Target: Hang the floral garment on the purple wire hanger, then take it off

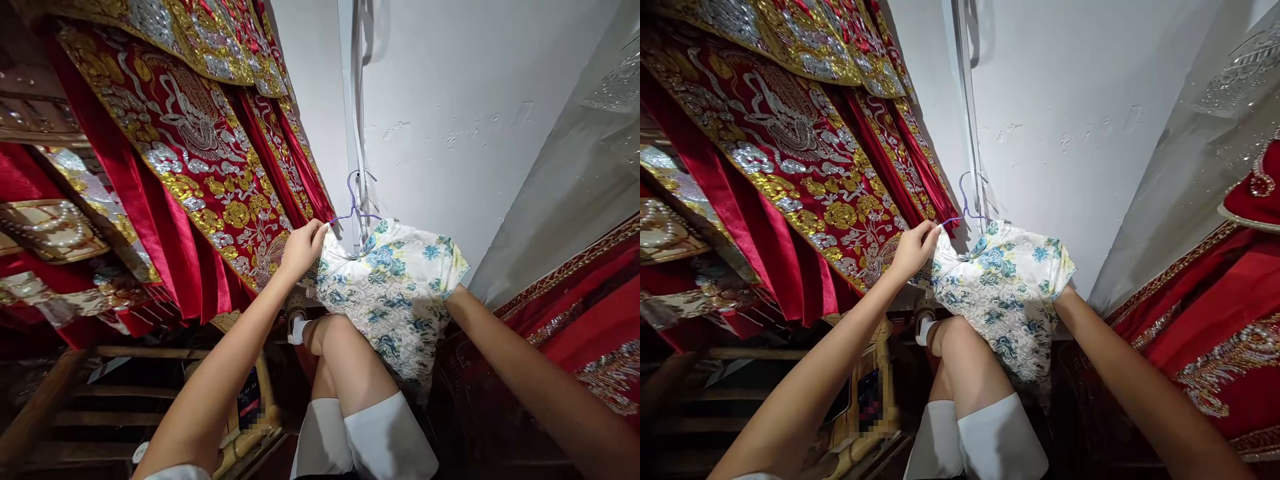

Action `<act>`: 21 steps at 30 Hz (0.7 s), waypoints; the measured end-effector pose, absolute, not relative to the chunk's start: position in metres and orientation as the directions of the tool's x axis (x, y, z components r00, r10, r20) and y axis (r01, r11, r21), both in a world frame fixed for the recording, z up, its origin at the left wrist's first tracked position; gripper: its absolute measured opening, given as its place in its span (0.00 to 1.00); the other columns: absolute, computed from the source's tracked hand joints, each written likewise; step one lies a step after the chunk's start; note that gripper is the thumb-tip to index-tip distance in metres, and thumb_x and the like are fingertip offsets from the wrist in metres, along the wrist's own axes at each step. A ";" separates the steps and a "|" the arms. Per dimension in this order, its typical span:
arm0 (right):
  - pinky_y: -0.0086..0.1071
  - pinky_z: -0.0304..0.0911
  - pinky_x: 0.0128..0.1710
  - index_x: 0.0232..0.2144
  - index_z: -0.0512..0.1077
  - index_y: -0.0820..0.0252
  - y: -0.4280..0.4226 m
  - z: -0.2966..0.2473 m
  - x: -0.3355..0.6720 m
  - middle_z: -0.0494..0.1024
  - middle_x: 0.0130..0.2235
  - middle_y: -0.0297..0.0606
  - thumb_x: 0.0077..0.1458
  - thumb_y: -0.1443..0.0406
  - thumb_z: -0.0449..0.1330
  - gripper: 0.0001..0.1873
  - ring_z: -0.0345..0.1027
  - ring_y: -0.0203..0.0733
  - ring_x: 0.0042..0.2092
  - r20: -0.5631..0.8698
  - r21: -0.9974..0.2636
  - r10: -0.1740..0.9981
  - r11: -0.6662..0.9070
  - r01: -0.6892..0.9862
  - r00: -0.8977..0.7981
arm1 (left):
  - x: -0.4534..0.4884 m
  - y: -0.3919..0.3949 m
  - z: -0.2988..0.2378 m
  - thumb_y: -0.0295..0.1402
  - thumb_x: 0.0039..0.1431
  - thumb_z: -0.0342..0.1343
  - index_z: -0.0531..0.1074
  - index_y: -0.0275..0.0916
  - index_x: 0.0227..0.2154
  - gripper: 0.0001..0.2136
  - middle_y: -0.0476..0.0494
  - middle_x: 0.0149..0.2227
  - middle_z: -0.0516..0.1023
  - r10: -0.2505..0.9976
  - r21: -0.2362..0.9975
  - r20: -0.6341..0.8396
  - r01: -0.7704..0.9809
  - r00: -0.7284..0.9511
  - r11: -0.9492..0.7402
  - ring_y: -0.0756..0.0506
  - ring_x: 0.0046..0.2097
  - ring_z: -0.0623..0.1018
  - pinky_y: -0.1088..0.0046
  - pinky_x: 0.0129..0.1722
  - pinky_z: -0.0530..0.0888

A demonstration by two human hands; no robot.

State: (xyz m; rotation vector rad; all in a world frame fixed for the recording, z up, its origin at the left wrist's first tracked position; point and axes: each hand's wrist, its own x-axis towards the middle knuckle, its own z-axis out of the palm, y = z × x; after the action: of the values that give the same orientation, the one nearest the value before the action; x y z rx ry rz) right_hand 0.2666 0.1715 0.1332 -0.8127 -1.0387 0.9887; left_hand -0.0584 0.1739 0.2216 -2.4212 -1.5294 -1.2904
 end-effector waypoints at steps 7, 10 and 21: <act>0.49 0.74 0.53 0.36 0.80 0.54 0.162 0.179 0.282 0.85 0.37 0.40 0.53 0.50 0.65 0.16 0.77 0.55 0.52 0.254 -0.732 0.963 0.251 -0.634 0.089 | -0.048 0.171 0.227 0.41 0.71 0.47 0.73 0.41 0.38 0.13 0.44 0.29 0.77 0.750 0.366 0.657 0.836 0.079 -0.409 0.42 0.31 0.74 0.71 0.32 0.60; 0.49 0.71 0.55 0.43 0.80 0.53 0.148 0.214 0.265 0.85 0.43 0.40 0.58 0.45 0.59 0.23 0.76 0.53 0.56 0.397 -0.717 0.917 0.290 -0.634 -0.030 | -0.051 0.177 0.228 0.42 0.68 0.51 0.71 0.41 0.33 0.12 0.47 0.27 0.75 0.754 0.473 0.657 0.782 -0.006 -0.406 0.44 0.30 0.72 0.71 0.31 0.60; 0.54 0.55 0.68 0.67 0.65 0.51 0.103 0.186 0.202 0.66 0.69 0.46 0.56 0.58 0.65 0.37 0.59 0.57 0.68 0.433 -0.691 0.725 0.648 0.319 -0.536 | -0.021 0.144 0.197 0.64 0.67 0.27 0.50 0.45 0.17 0.32 0.47 0.22 0.61 0.830 0.851 0.525 0.148 -0.190 -0.504 0.47 0.26 0.66 0.65 0.30 0.69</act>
State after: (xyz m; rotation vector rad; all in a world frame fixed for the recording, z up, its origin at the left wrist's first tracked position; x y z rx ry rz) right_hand 0.2021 0.1033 0.1861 -0.8079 -2.1367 0.7146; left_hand -0.0211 0.1444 0.1965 -2.2066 -1.6085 -2.4606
